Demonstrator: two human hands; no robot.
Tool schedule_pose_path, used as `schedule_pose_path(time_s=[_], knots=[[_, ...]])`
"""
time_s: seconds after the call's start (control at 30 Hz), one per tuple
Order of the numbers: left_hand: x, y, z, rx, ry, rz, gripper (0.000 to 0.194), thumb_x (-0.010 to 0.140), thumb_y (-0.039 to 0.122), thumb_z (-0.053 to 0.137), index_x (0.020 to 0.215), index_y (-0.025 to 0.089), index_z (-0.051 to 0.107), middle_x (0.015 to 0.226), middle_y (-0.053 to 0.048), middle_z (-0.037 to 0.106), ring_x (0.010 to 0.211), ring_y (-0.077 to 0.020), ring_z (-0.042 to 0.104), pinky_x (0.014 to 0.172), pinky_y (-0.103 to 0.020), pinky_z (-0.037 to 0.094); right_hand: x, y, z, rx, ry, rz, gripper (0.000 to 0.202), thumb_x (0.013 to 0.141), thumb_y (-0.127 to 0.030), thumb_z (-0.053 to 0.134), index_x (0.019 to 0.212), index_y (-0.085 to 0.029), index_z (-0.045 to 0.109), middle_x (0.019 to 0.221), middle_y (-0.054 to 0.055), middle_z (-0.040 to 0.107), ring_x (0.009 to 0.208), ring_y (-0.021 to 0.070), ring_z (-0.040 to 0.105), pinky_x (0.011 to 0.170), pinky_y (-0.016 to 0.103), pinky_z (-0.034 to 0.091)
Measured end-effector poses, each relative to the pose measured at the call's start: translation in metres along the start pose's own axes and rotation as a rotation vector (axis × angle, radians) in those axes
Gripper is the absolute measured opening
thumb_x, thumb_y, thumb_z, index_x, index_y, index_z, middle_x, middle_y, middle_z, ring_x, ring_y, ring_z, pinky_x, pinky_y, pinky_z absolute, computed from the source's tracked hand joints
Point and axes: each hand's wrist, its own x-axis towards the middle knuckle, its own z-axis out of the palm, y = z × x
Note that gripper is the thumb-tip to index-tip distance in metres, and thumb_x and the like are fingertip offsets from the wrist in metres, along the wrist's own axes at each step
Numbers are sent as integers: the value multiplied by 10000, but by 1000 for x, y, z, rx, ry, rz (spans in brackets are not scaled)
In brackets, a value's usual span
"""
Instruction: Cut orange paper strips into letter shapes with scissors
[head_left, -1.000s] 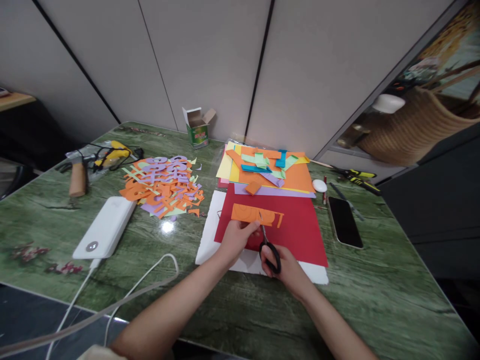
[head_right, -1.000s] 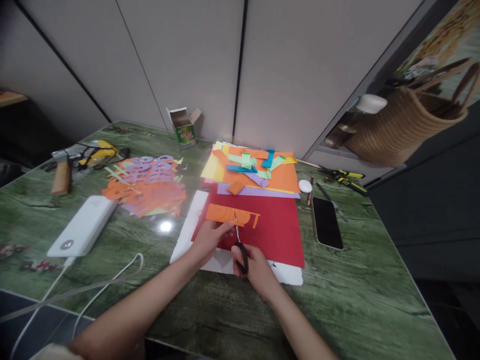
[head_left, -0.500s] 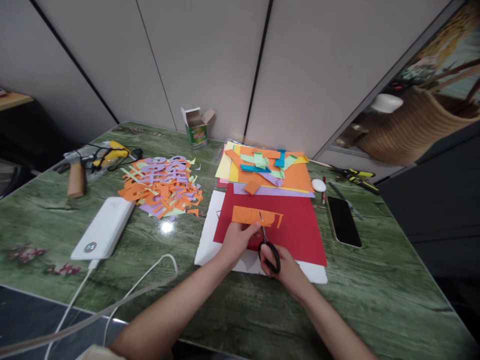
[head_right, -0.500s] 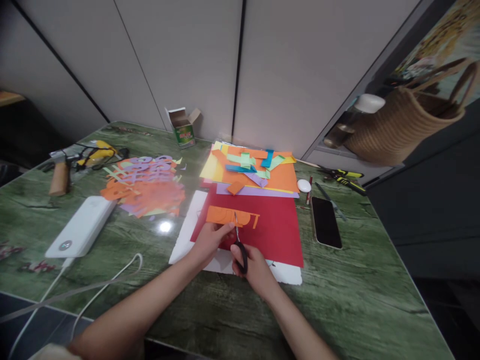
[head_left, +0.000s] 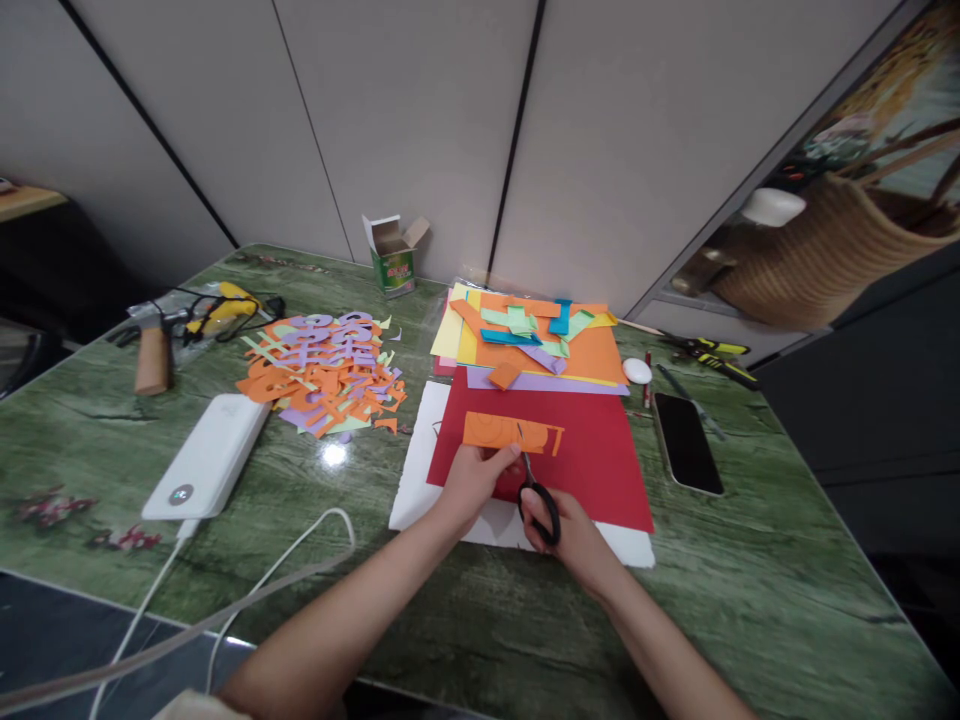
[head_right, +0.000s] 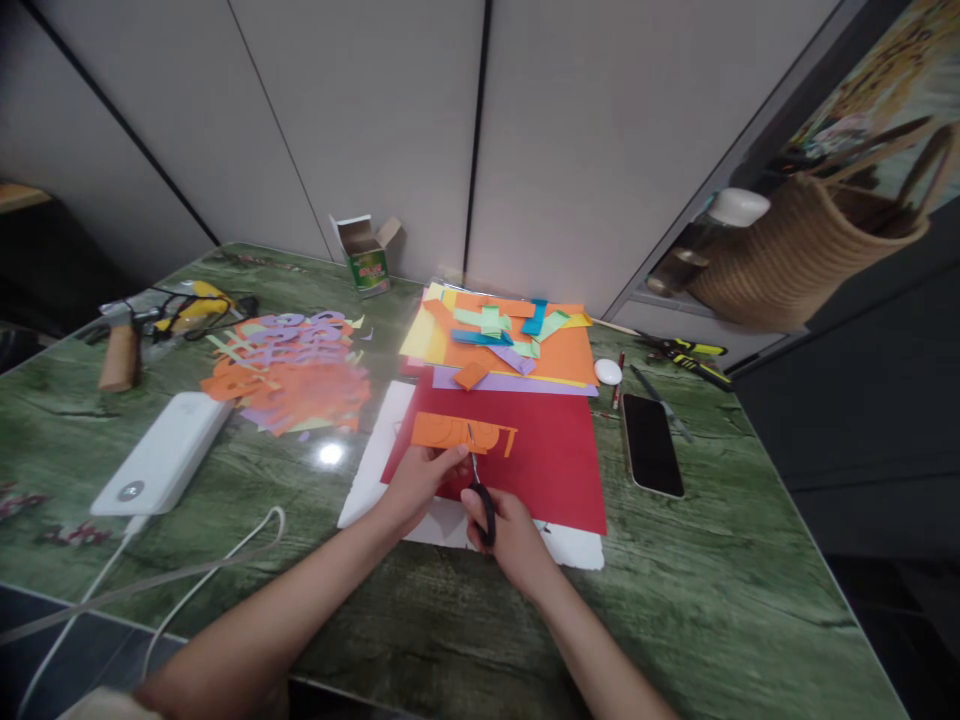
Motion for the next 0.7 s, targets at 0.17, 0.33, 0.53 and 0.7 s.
schedule_pose_path(time_s=[0.17,0.33,0.53,0.7], knots=[[0,-1,0,-11,1,9,235,681,349,568,629,120,587,557,-15,569,549,-111,499,563,-231,379,0,1,0,16,12,-11,407,784,-512,416,567,-168,398,421,-49,395,402,67,314,413,196,224],[1,-2,-1,-49,-29,16,228,688,340,564,628,120,576,585,-18,571,554,-103,501,570,-228,384,0,-1,-1,7,7,-18,394,787,-491,426,562,-169,398,422,-52,389,405,66,311,413,196,223],[2,-3,0,-138,-30,-54,224,655,333,599,658,110,578,608,-18,569,542,-94,511,543,-218,384,0,-2,1,-1,38,-51,418,768,-520,430,549,-165,408,416,-49,397,392,69,324,406,198,229],[3,0,0,-172,-29,-75,243,629,334,622,670,100,574,602,-22,568,535,-95,519,531,-217,392,0,-3,2,-6,51,-82,417,764,-520,434,552,-162,414,412,-53,399,378,62,314,396,192,223]])
